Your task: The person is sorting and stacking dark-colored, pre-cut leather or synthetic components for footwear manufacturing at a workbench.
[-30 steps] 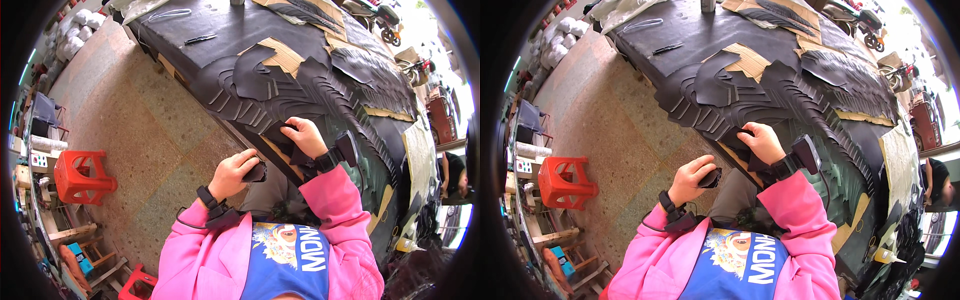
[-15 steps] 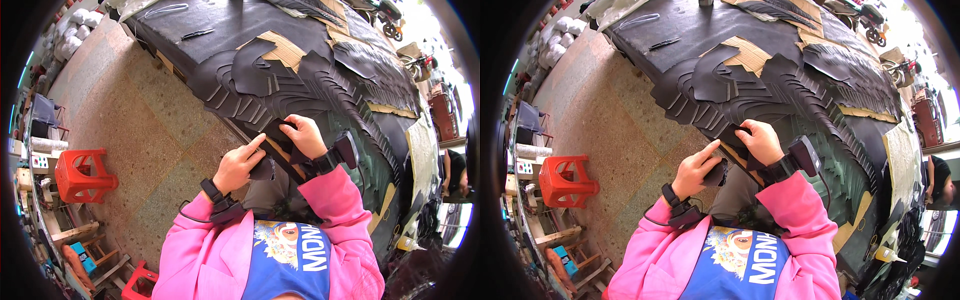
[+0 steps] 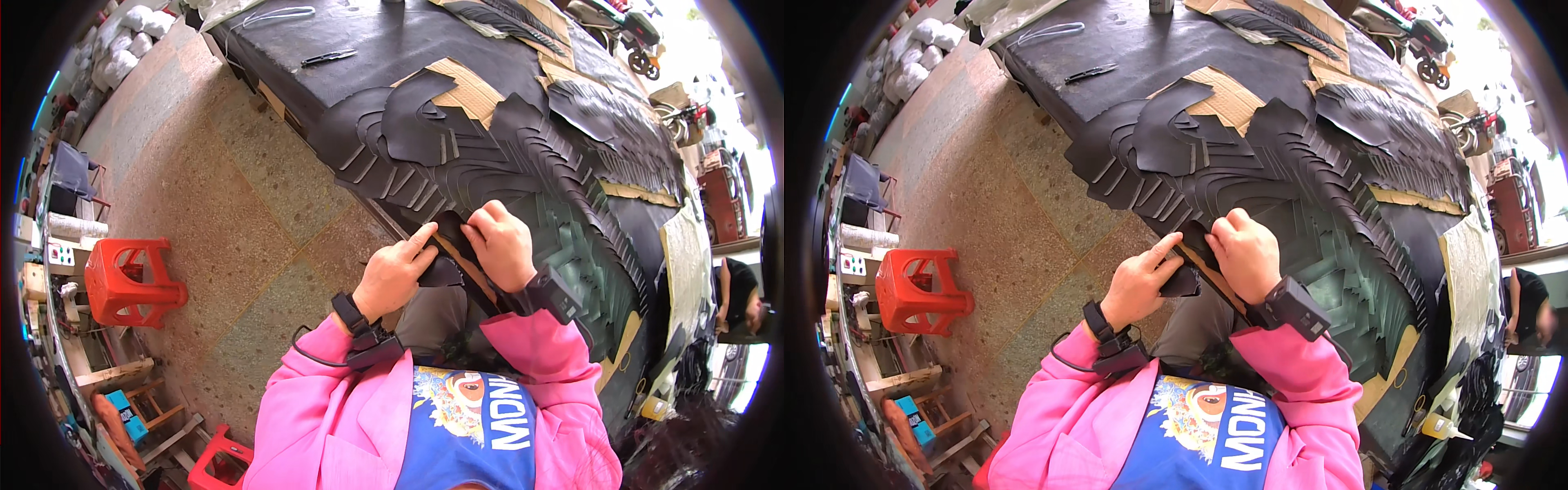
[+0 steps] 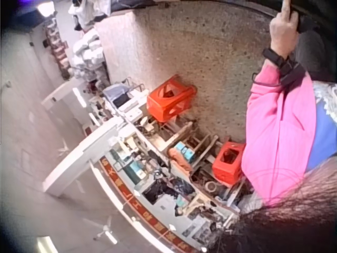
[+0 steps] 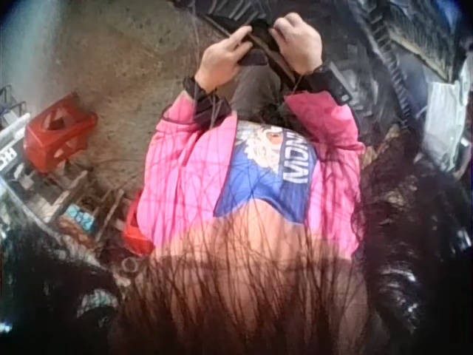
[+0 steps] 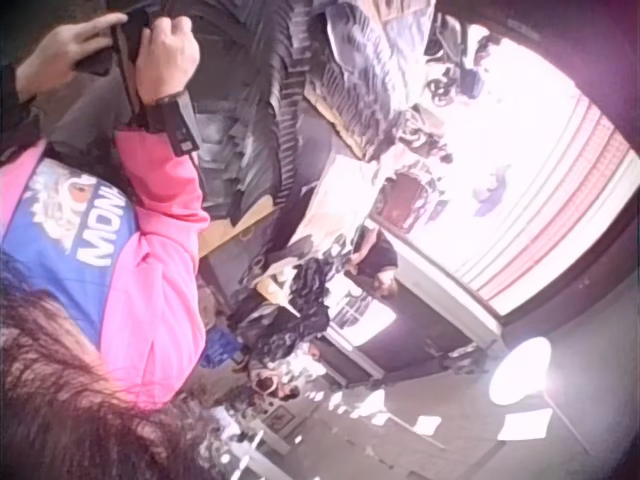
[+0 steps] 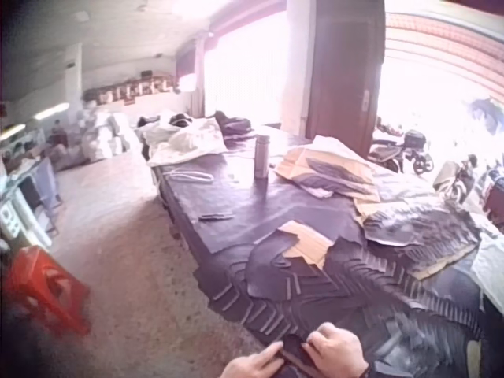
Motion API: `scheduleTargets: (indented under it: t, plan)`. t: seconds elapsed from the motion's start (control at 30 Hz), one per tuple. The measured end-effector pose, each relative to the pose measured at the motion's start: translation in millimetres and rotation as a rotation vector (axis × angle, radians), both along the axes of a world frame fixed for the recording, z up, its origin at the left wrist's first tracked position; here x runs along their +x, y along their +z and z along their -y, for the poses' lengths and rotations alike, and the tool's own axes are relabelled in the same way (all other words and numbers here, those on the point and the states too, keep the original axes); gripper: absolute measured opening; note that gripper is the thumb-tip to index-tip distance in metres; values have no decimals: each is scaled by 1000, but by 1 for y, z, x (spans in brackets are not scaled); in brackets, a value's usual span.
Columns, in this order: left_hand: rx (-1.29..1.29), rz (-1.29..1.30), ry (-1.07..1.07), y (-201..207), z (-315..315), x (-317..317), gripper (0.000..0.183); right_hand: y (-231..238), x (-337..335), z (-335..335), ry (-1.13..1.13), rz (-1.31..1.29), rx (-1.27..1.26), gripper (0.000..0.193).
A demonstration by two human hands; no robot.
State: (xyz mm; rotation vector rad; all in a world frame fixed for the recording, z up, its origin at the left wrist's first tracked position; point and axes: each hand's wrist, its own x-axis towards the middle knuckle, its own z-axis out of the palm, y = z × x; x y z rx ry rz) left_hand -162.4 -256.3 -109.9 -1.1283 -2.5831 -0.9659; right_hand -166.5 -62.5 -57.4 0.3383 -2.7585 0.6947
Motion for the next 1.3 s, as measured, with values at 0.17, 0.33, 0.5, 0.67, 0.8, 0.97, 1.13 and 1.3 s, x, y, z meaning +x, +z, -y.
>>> scheduleTargets:
  t: [0.17,0.33,0.5,0.67,0.8,0.97,1.13,1.3]
  plan:
    - [-17,15,4,0,-1,1,39,-3,-5,-6,54,-50,121,17]
    - [-14,18,6,1,-1,0,39,-7,-14,-6,-6,52,101,19]
    - [-16,29,-1,3,-2,2,39,-8,-15,-7,3,96,134,19]
    - [-7,26,-1,3,-2,4,39,-11,-16,-7,19,124,169,19]
    - [-8,20,-9,5,-3,-1,39,-12,-22,-8,37,134,197,20]
    - [-31,-18,-25,17,-2,-11,38,-3,-42,-14,118,174,254,23]
    - [-177,-11,-102,27,-9,-21,34,3,-49,-16,129,288,306,27]
    - [-207,29,-178,33,-9,-24,40,-3,-45,-14,137,301,299,27]
